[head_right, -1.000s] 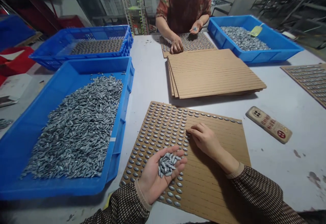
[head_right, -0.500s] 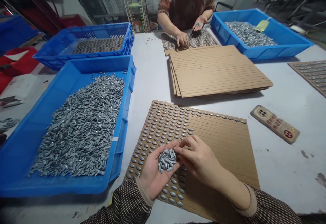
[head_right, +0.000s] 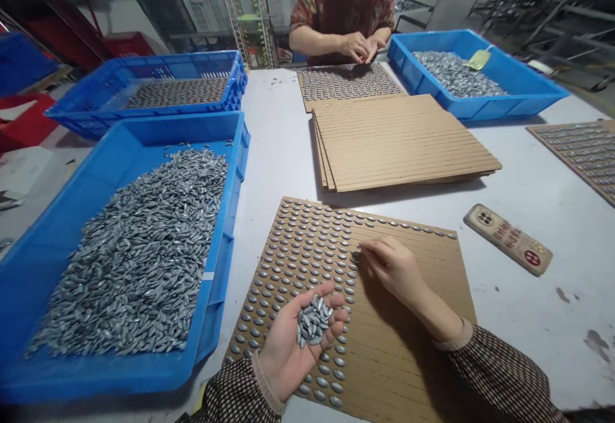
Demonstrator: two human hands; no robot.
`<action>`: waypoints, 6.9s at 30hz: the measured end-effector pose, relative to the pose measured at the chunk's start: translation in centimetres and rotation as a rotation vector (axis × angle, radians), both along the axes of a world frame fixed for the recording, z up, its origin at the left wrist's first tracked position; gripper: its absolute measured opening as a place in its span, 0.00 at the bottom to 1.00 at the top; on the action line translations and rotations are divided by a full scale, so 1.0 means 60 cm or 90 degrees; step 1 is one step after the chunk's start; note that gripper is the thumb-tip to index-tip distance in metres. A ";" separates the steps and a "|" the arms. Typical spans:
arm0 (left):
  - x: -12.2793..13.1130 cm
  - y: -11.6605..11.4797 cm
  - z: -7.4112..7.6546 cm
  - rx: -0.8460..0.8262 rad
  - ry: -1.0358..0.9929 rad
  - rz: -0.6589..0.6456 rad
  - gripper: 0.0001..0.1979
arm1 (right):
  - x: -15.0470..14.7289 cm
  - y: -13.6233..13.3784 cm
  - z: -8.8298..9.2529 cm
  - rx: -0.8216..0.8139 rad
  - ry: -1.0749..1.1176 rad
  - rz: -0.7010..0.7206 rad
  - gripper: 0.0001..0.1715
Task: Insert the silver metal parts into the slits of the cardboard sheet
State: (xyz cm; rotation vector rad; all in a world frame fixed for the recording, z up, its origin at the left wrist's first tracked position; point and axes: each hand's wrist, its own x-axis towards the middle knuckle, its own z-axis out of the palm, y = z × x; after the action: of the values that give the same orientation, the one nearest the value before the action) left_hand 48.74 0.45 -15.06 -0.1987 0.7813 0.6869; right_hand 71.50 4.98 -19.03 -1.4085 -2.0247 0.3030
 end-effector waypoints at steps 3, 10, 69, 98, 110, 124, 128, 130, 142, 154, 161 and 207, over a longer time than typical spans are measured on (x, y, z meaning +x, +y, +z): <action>0.001 -0.003 -0.005 0.009 -0.010 -0.012 0.12 | 0.006 0.020 -0.023 0.057 -0.081 0.029 0.10; 0.003 0.001 -0.002 0.003 -0.008 -0.005 0.11 | 0.007 0.023 -0.034 0.069 -0.174 0.069 0.14; 0.004 0.000 -0.003 0.006 0.031 -0.008 0.19 | 0.012 0.069 -0.016 -0.198 0.039 -0.029 0.10; 0.001 0.008 0.001 0.007 0.022 0.016 0.18 | 0.002 0.106 0.006 -0.359 -0.083 -0.099 0.10; 0.005 0.008 0.002 0.050 -0.045 0.062 0.13 | -0.087 -0.051 0.079 -0.147 0.005 0.258 0.14; 0.001 0.010 0.003 -0.018 0.038 0.012 0.21 | 0.021 0.052 -0.008 0.006 -0.057 -0.026 0.10; 0.001 0.011 0.003 -0.020 0.038 0.014 0.21 | 0.019 0.068 -0.023 0.014 -0.124 0.017 0.13; 0.002 0.012 0.002 -0.020 0.040 0.015 0.21 | 0.018 0.067 -0.022 0.016 -0.153 0.031 0.13; 0.003 0.007 -0.004 -0.002 0.030 0.011 0.18 | 0.030 0.067 -0.032 0.026 -0.168 0.046 0.14; 0.000 0.014 0.001 -0.010 0.015 0.034 0.21 | 0.020 0.064 0.004 -0.004 -0.129 0.079 0.14; 0.004 0.012 -0.004 0.011 -0.043 0.082 0.12 | -0.075 -0.024 0.060 -0.110 -0.003 0.305 0.19; 0.008 0.007 -0.006 -0.003 0.040 -0.010 0.22 | 0.021 0.096 -0.023 -0.036 -0.165 -0.054 0.12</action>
State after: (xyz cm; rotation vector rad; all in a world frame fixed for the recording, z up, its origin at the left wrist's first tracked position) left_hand 49.24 0.90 -15.40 -0.1757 0.8431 0.6797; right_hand 72.75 10.76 -20.40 -1.6346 -2.1685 0.1467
